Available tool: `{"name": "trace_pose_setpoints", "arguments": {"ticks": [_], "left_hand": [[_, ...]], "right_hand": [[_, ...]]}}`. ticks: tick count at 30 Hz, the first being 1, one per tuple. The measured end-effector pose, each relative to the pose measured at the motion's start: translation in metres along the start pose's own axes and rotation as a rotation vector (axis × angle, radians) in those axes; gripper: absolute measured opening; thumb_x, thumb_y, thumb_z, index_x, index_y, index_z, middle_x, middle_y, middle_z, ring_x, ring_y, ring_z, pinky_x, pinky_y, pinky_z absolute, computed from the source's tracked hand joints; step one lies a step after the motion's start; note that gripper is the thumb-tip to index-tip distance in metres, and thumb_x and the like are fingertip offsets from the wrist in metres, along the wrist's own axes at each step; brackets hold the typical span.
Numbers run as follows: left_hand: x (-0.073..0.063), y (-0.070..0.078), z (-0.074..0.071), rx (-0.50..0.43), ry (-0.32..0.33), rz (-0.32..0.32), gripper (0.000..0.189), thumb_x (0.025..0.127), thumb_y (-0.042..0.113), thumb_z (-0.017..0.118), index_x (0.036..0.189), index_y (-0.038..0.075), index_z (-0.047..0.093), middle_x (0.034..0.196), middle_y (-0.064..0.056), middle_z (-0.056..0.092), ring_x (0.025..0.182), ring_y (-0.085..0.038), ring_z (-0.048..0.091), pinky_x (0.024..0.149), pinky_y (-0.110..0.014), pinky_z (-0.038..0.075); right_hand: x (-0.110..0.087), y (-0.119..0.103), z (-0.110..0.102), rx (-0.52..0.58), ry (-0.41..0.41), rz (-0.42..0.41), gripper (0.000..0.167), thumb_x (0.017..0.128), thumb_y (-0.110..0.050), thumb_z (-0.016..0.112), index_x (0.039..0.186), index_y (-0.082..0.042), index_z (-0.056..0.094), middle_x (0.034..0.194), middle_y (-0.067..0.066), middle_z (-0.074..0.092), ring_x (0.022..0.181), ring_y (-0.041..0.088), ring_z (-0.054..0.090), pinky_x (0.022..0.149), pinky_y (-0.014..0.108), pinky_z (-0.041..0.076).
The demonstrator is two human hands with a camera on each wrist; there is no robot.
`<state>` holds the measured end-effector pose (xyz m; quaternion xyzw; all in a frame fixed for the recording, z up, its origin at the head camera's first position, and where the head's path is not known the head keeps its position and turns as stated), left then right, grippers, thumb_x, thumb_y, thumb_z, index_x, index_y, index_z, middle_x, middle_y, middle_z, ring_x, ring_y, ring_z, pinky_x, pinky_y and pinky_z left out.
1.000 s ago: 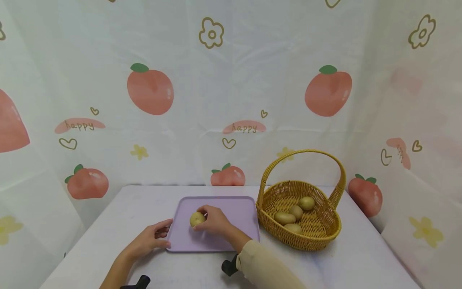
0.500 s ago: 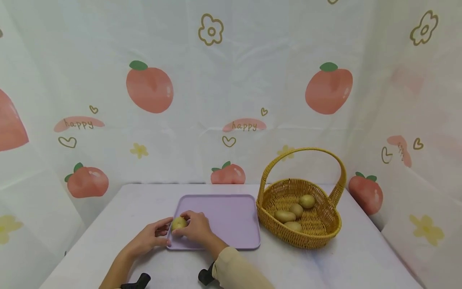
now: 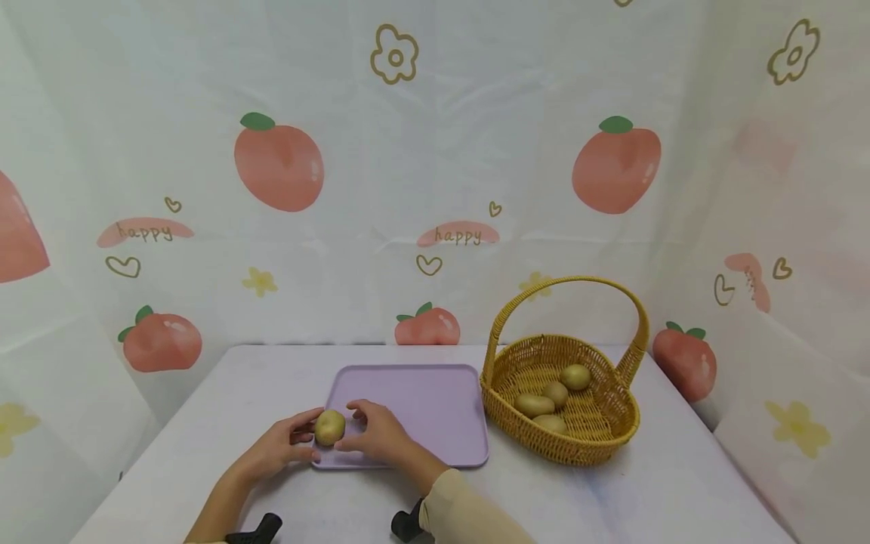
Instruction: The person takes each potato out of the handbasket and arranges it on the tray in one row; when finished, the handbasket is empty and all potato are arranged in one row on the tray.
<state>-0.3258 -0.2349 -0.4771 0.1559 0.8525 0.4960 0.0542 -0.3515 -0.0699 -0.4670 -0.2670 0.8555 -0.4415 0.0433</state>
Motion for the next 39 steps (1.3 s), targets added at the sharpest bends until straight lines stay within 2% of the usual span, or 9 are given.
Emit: {"name": "trace_pose_setpoints", "arguments": {"ticks": [6,14,18,24,29,33,37,39], "left_hand": [[0.0,-0.005,0.0,0.002,0.021,-0.051,0.084,0.073,0.011,0.083,0.142,-0.01,0.039,0.128,-0.026,0.055,0.114,-0.04,0.056,0.1,-0.049,0.045],[0.001,-0.009,-0.001,0.009,0.023,-0.055,0.086,0.072,0.014,0.084,0.142,-0.01,0.039,0.128,-0.026,0.055,0.114,-0.041,0.055,0.1,-0.05,0.045],[0.0,-0.012,0.001,0.006,0.003,-0.048,0.087,0.072,0.016,0.084,0.142,-0.01,0.039,0.128,-0.027,0.054,0.114,-0.041,0.055,0.099,-0.049,0.046],[0.001,-0.009,0.0,0.021,0.01,-0.036,0.086,0.072,0.015,0.084,0.141,-0.01,0.039,0.127,-0.027,0.055,0.114,-0.041,0.056,0.099,-0.049,0.046],[0.001,-0.006,0.0,0.023,0.017,-0.045,0.085,0.072,0.013,0.083,0.142,-0.01,0.039,0.127,-0.026,0.055,0.114,-0.041,0.056,0.1,-0.05,0.045],[0.002,-0.006,-0.001,0.026,0.018,-0.046,0.085,0.072,0.013,0.083,0.142,-0.01,0.039,0.127,-0.026,0.055,0.114,-0.041,0.056,0.099,-0.05,0.045],[0.001,-0.006,-0.001,0.031,0.021,-0.044,0.085,0.072,0.013,0.083,0.141,-0.01,0.04,0.127,-0.027,0.055,0.113,-0.041,0.056,0.099,-0.051,0.046],[0.001,-0.007,0.0,0.031,0.02,-0.044,0.084,0.073,0.013,0.083,0.141,-0.01,0.04,0.127,-0.027,0.055,0.113,-0.04,0.056,0.099,-0.051,0.046]], "right_hand": [[-0.018,0.007,-0.022,0.035,-0.008,0.005,0.061,0.077,-0.023,0.083,0.13,-0.007,0.057,0.111,0.008,0.064,0.103,0.023,0.06,0.09,0.035,0.05],[-0.041,0.013,-0.057,0.119,-0.052,0.028,0.059,0.084,-0.023,0.075,0.135,-0.004,0.052,0.12,0.014,0.061,0.106,0.029,0.06,0.089,0.042,0.051],[-0.058,0.009,-0.079,0.145,-0.065,-0.007,0.055,0.087,-0.019,0.073,0.135,-0.004,0.052,0.124,0.018,0.059,0.106,0.03,0.061,0.087,0.042,0.052],[-0.083,-0.002,-0.126,0.15,-0.08,-0.064,0.043,0.09,-0.015,0.07,0.131,-0.009,0.058,0.128,0.014,0.058,0.108,0.031,0.061,0.082,0.033,0.052],[-0.099,-0.004,-0.167,0.092,-0.141,-0.113,0.04,0.091,-0.017,0.068,0.129,-0.008,0.058,0.121,0.009,0.062,0.106,0.032,0.062,0.083,0.032,0.053],[-0.106,0.001,-0.197,0.078,-0.218,-0.098,0.038,0.093,-0.017,0.066,0.128,-0.006,0.059,0.115,0.009,0.064,0.108,0.037,0.059,0.086,0.031,0.053],[-0.107,0.011,-0.227,0.099,-0.279,-0.033,0.041,0.094,-0.016,0.063,0.13,0.001,0.054,0.119,0.02,0.06,0.111,0.043,0.055,0.086,0.034,0.055],[-0.106,0.019,-0.242,0.08,-0.288,0.003,0.043,0.095,-0.017,0.062,0.132,0.003,0.052,0.122,0.023,0.058,0.111,0.04,0.055,0.085,0.037,0.056]]}}
Point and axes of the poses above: each hand's wrist, its own x-axis towards the middle knuckle, its own z-axis out of the palm, y = z × x, the point moved 8 cm from there along x, towards the middle knuckle
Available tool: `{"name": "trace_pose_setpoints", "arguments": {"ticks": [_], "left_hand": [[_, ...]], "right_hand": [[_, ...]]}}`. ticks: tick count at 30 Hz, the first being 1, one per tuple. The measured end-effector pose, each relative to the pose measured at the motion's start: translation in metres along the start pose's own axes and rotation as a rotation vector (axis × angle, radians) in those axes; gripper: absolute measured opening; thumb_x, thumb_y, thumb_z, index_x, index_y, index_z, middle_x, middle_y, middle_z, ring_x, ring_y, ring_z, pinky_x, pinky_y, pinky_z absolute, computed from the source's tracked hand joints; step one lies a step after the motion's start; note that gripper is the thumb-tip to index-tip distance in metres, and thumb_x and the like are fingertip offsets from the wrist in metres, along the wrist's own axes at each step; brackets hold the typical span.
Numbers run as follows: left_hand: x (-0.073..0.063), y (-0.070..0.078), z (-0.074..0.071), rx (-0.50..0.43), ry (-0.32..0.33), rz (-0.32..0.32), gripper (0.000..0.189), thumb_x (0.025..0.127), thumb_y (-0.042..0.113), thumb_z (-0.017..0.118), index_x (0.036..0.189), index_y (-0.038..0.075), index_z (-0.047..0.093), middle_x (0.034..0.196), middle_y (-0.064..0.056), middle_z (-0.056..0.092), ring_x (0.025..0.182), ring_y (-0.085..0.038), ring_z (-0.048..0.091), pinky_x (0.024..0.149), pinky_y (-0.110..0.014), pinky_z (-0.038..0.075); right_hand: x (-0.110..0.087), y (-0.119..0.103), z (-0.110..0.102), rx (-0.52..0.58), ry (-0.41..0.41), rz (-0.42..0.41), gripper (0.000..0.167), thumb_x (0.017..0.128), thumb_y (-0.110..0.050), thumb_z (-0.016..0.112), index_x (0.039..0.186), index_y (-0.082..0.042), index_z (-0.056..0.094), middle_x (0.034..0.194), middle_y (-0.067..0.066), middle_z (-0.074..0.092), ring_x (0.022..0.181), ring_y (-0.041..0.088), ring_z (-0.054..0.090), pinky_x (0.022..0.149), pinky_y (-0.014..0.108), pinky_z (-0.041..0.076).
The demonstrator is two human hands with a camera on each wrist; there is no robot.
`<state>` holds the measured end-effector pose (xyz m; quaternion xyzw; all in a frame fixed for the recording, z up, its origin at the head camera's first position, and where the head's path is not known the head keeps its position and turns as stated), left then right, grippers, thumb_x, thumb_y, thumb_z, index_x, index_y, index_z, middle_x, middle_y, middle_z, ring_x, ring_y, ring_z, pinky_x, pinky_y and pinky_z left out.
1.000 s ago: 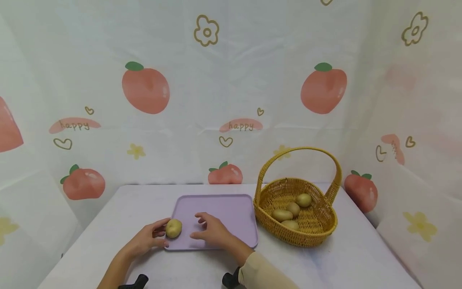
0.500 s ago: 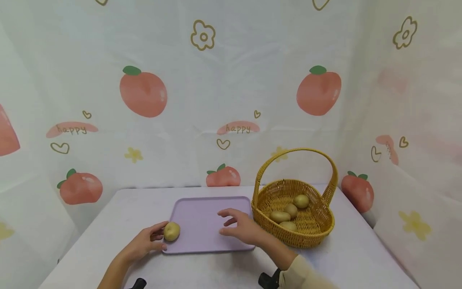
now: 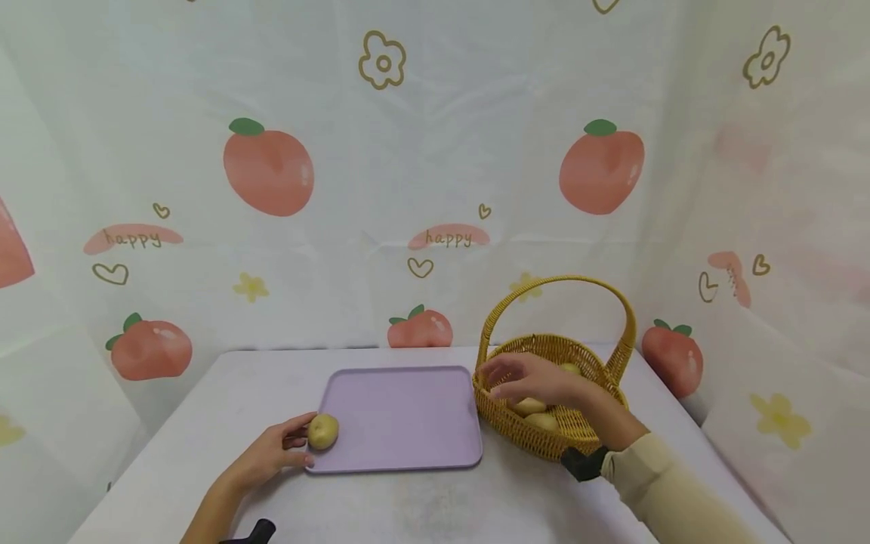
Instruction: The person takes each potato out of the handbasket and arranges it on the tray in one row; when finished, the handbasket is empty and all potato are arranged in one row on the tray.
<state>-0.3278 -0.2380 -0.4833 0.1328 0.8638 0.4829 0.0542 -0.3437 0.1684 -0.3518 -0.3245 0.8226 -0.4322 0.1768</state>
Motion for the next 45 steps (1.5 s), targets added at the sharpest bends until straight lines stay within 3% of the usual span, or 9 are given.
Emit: {"name": "trace_pose_setpoints", "arguments": {"ticks": [9,21,23,27,31,37,45], "left_hand": [[-0.002,0.002,-0.001,-0.014,-0.009,0.001,0.084,0.074,0.012,0.083,0.141,-0.011,0.039,0.127,-0.028,0.054,0.113,-0.041,0.056,0.098,-0.049,0.046],[-0.002,0.002,0.002,-0.049,-0.014,0.008,0.083,0.074,0.007,0.082,0.141,-0.013,0.038,0.127,-0.03,0.054,0.112,-0.042,0.056,0.098,-0.051,0.046],[-0.002,0.003,0.002,-0.054,-0.018,0.01,0.083,0.074,0.008,0.082,0.141,-0.013,0.038,0.127,-0.03,0.054,0.113,-0.043,0.056,0.098,-0.052,0.046],[-0.003,0.004,0.003,-0.056,-0.023,0.013,0.083,0.075,0.008,0.081,0.141,-0.012,0.037,0.126,-0.027,0.055,0.113,-0.042,0.056,0.098,-0.051,0.046],[-0.003,0.004,0.002,-0.059,-0.02,0.009,0.082,0.075,0.007,0.081,0.142,-0.012,0.037,0.126,-0.027,0.055,0.113,-0.042,0.056,0.098,-0.051,0.046],[-0.004,0.001,0.0,-0.033,0.006,-0.013,0.081,0.075,0.007,0.081,0.141,-0.012,0.037,0.126,-0.029,0.054,0.113,-0.043,0.056,0.098,-0.052,0.046],[-0.003,0.003,-0.001,-0.036,-0.014,0.012,0.082,0.074,0.009,0.082,0.141,-0.012,0.039,0.125,-0.024,0.056,0.112,-0.039,0.056,0.097,-0.046,0.048]], "right_hand": [[0.002,0.04,-0.047,-0.006,-0.005,0.196,0.045,0.097,-0.021,0.06,0.136,-0.002,0.05,0.132,0.022,0.053,0.121,0.036,0.051,0.092,0.057,0.049],[0.01,0.095,-0.055,-0.022,0.028,0.408,0.057,0.097,-0.028,0.06,0.143,0.0,0.043,0.144,0.025,0.041,0.132,0.048,0.035,0.097,0.07,0.037],[0.007,0.105,-0.054,-0.026,0.025,0.438,0.057,0.096,-0.026,0.06,0.143,0.0,0.042,0.144,0.026,0.04,0.131,0.049,0.035,0.098,0.068,0.037],[0.002,0.12,-0.048,0.047,0.018,0.491,0.058,0.093,-0.019,0.063,0.142,0.004,0.042,0.142,0.029,0.04,0.116,0.04,0.051,0.09,0.055,0.049],[0.002,0.127,-0.038,0.089,-0.013,0.501,0.054,0.09,-0.013,0.064,0.137,0.006,0.047,0.129,0.022,0.053,0.101,0.027,0.058,0.083,0.043,0.053],[0.006,0.125,-0.036,-0.078,-0.063,0.46,0.04,0.086,-0.012,0.069,0.121,0.005,0.064,0.115,0.013,0.064,0.106,0.028,0.058,0.094,0.049,0.048],[0.005,0.118,-0.039,-0.137,-0.027,0.436,0.031,0.085,-0.013,0.072,0.111,0.003,0.068,0.103,0.006,0.067,0.097,0.023,0.059,0.089,0.045,0.05]]}}
Point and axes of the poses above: each hand's wrist, its own x-axis towards the middle knuckle, its own z-axis out of the palm, y = z × x, the point moved 8 cm from there along x, towards the middle knuckle
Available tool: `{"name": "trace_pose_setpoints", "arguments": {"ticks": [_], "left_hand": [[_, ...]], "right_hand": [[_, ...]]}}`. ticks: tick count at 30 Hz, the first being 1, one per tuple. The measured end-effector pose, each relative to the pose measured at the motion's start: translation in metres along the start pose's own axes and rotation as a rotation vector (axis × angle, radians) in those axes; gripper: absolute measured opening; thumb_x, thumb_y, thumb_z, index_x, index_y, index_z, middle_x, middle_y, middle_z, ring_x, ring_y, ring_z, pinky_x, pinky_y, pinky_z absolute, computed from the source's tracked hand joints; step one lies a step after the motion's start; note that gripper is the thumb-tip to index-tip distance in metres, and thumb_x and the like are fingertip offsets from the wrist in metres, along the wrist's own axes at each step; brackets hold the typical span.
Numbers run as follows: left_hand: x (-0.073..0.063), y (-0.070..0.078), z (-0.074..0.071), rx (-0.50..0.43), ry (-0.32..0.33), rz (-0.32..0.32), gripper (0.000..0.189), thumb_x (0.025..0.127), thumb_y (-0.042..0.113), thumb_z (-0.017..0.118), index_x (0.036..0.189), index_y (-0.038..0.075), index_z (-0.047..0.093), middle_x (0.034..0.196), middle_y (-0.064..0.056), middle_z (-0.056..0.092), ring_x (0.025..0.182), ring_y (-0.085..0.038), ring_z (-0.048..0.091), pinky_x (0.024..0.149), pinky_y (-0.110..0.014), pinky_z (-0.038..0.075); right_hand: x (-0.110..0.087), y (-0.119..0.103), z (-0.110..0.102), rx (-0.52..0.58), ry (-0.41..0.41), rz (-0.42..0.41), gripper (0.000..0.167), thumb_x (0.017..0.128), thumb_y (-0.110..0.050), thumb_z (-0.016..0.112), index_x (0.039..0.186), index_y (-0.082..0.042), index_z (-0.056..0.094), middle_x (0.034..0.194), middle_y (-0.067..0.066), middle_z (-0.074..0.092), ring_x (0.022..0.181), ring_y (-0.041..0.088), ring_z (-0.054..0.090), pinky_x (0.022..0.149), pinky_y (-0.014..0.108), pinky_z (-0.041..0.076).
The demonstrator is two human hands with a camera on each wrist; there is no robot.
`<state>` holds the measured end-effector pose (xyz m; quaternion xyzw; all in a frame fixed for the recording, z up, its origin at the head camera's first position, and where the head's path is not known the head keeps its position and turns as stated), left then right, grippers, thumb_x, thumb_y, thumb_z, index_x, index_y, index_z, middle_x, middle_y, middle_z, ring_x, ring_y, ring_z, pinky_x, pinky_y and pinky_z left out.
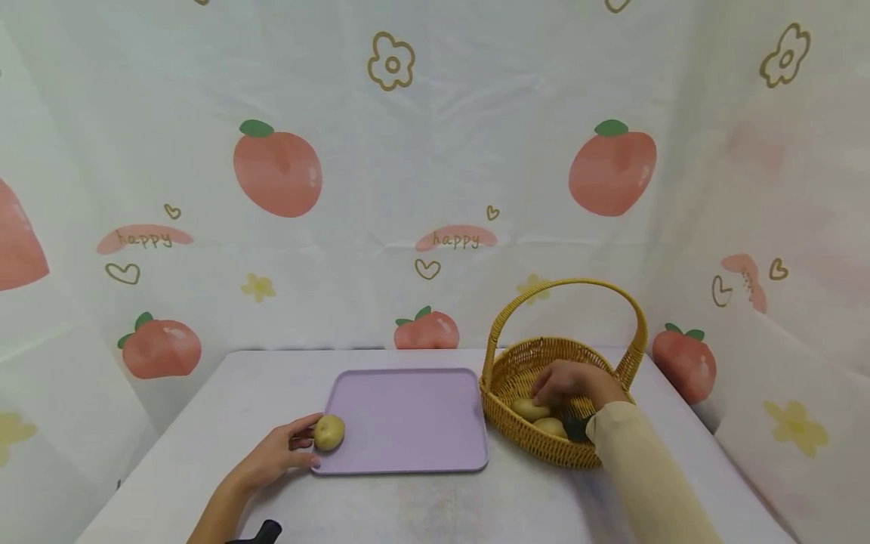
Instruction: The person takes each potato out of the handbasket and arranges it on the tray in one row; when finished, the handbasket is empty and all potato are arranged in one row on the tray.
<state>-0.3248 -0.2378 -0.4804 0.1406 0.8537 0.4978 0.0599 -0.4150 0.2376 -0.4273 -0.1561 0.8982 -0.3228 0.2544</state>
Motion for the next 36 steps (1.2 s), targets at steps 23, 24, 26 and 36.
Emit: {"name": "trace_pose_setpoints", "arguments": {"ticks": [23,24,26,36], "left_hand": [[0.0,0.0,0.0,0.005,0.003,0.007,0.082,0.073,0.008,0.082,0.141,-0.012,0.039,0.123,-0.024,0.057,0.111,-0.039,0.057,0.097,-0.049,0.047],[0.0,0.0,0.001,0.005,0.002,0.008,0.083,0.073,0.008,0.082,0.141,-0.012,0.038,0.123,-0.024,0.057,0.11,-0.039,0.057,0.097,-0.049,0.047],[-0.001,0.0,0.001,0.0,0.002,0.007,0.083,0.073,0.008,0.082,0.141,-0.013,0.038,0.124,-0.024,0.057,0.111,-0.039,0.057,0.096,-0.049,0.047],[-0.001,0.0,0.0,-0.009,0.014,0.005,0.082,0.073,0.007,0.082,0.14,-0.012,0.039,0.123,-0.021,0.058,0.109,-0.035,0.058,0.095,-0.046,0.048]], "right_hand": [[-0.032,-0.031,-0.027,-0.093,0.296,-0.279,0.044,0.079,-0.016,0.08,0.118,-0.003,0.065,0.117,0.013,0.063,0.1,0.029,0.059,0.08,0.04,0.051],[-0.035,-0.034,-0.026,-0.078,0.305,-0.299,0.043,0.079,-0.016,0.079,0.118,-0.003,0.065,0.117,0.013,0.063,0.097,0.027,0.06,0.077,0.037,0.052],[-0.042,-0.041,-0.024,-0.053,0.321,-0.337,0.043,0.08,-0.015,0.078,0.119,-0.002,0.065,0.115,0.012,0.063,0.092,0.024,0.059,0.073,0.032,0.051],[-0.063,-0.087,0.011,0.043,0.268,-0.435,0.044,0.081,-0.014,0.076,0.121,-0.003,0.061,0.105,0.011,0.061,0.086,0.023,0.058,0.069,0.029,0.053]]}}
Point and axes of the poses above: each hand's wrist, its own x-axis towards the middle knuckle, its own z-axis out of the palm, y = z × x, the point moved 8 cm from there along x, towards the middle knuckle
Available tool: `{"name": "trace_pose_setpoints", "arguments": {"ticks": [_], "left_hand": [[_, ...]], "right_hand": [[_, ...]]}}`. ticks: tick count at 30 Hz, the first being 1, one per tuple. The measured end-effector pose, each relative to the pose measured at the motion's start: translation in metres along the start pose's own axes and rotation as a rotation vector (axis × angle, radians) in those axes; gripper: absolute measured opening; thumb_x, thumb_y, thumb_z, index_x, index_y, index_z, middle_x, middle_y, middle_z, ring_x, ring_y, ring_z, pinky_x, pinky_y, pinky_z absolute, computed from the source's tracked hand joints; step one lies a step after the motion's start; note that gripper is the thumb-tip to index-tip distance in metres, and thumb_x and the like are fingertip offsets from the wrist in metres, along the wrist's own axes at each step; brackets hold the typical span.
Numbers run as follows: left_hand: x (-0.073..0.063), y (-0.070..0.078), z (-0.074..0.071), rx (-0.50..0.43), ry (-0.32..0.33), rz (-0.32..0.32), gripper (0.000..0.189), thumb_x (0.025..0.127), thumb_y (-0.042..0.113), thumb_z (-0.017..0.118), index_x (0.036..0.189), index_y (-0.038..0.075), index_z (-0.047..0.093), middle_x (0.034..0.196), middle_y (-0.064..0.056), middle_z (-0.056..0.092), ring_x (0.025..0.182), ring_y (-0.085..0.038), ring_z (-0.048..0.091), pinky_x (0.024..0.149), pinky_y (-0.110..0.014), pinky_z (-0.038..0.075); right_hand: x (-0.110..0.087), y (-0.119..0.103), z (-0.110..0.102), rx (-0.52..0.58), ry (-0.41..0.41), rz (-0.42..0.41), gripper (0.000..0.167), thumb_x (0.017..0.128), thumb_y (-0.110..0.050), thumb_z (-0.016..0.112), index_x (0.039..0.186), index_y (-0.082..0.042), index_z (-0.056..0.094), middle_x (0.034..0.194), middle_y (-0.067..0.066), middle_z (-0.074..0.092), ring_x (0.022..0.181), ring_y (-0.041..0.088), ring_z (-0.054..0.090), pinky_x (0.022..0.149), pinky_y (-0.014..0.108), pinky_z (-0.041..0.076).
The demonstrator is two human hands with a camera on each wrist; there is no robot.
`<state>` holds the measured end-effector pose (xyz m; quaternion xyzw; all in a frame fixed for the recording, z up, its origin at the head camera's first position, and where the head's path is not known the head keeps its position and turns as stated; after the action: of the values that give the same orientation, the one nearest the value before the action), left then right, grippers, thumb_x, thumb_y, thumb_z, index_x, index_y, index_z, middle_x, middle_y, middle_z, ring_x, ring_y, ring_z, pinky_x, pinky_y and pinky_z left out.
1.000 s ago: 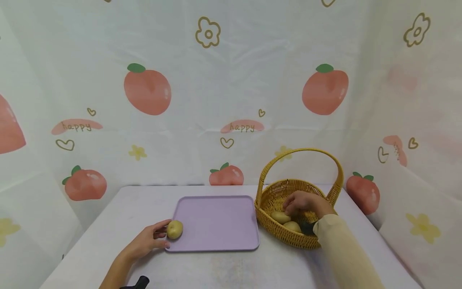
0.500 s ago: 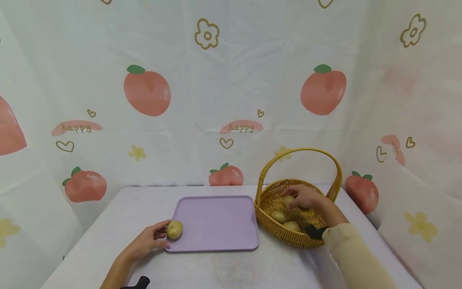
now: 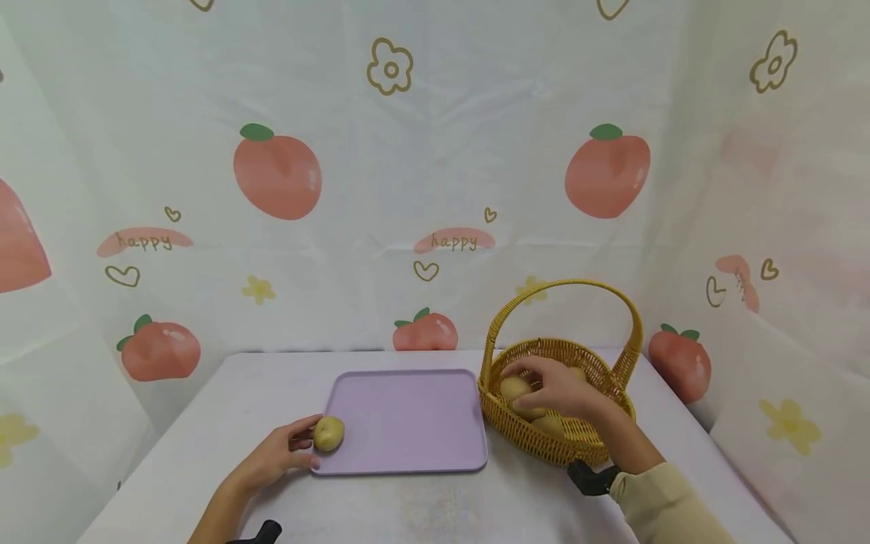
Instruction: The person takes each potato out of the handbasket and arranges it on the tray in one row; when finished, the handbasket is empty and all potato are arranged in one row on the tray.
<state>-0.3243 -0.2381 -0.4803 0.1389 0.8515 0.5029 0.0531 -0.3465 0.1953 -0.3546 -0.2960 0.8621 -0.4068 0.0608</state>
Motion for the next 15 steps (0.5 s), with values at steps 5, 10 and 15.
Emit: {"name": "trace_pose_setpoints", "arguments": {"ticks": [5,10,15], "left_hand": [[0.0,0.001,0.0,0.003,0.002,0.004,0.082,0.073,0.007,0.082,0.14,-0.012,0.04,0.122,-0.021,0.058,0.109,-0.036,0.058,0.095,-0.046,0.048],[0.0,0.002,0.0,0.001,-0.001,0.009,0.082,0.073,0.008,0.082,0.14,-0.013,0.039,0.123,-0.023,0.058,0.111,-0.039,0.057,0.097,-0.048,0.047],[0.0,-0.001,-0.001,0.007,0.002,0.004,0.082,0.074,0.007,0.082,0.14,-0.012,0.039,0.124,-0.024,0.057,0.112,-0.04,0.057,0.097,-0.049,0.047]], "right_hand": [[0.01,-0.026,0.023,0.029,-0.057,-0.119,0.045,0.08,-0.015,0.077,0.121,-0.003,0.062,0.113,0.008,0.063,0.096,0.02,0.059,0.081,0.027,0.051],[0.029,-0.043,0.052,0.04,-0.121,-0.195,0.044,0.081,-0.014,0.077,0.122,-0.008,0.063,0.116,0.008,0.064,0.102,0.019,0.059,0.09,0.028,0.05],[0.053,-0.052,0.091,0.047,-0.191,-0.196,0.045,0.08,-0.006,0.076,0.122,-0.009,0.061,0.117,0.003,0.062,0.103,0.016,0.057,0.092,0.032,0.051]]}}
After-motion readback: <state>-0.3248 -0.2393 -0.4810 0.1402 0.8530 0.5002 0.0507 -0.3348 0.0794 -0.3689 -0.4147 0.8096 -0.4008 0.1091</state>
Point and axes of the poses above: each hand's wrist, its own x-axis towards the middle knuckle, its own z-axis out of the palm, y = z × x, the point moved 8 cm from there along x, towards the middle knuckle
